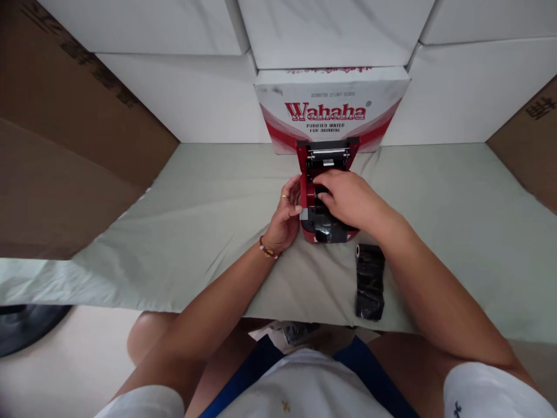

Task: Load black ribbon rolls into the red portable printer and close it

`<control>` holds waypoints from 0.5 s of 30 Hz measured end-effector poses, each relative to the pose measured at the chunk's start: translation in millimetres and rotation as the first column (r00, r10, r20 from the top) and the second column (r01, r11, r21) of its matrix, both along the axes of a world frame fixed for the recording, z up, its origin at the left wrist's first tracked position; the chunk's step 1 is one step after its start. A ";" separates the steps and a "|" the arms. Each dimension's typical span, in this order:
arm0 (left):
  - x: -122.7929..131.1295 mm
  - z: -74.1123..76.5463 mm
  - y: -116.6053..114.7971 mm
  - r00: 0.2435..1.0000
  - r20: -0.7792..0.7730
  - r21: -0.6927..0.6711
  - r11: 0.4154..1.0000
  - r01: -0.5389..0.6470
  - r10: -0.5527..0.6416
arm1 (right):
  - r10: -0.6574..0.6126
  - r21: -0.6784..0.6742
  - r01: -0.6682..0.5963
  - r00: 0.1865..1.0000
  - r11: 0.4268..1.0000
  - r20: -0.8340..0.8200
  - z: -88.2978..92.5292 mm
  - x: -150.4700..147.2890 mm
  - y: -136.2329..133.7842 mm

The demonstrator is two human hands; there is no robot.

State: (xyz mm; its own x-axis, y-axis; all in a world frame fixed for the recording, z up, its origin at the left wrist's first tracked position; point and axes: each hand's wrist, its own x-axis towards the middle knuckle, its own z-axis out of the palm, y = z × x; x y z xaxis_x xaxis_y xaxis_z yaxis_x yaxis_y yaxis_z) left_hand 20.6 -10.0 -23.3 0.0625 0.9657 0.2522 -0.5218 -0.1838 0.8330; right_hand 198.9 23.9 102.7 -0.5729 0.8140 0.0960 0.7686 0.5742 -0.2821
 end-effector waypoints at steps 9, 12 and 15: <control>5.7 0.6 -23.7 0.836 -0.381 0.140 0.918 -0.370 0.395 | 0.251 0.389 -0.127 0.925 0.913 -0.286 -32.7 53.2 -103.2; 6.7 13.6 -43.8 0.544 -0.465 0.526 0.712 -0.465 0.699 | 0.214 0.405 -0.112 0.952 0.907 -0.217 -47.4 56.1 -109.0; 9.7 27.2 -59.1 0.437 -0.426 0.778 0.567 -0.270 0.793 | 0.188 0.352 -0.118 0.967 0.929 -0.172 -50.0 53.8 -103.5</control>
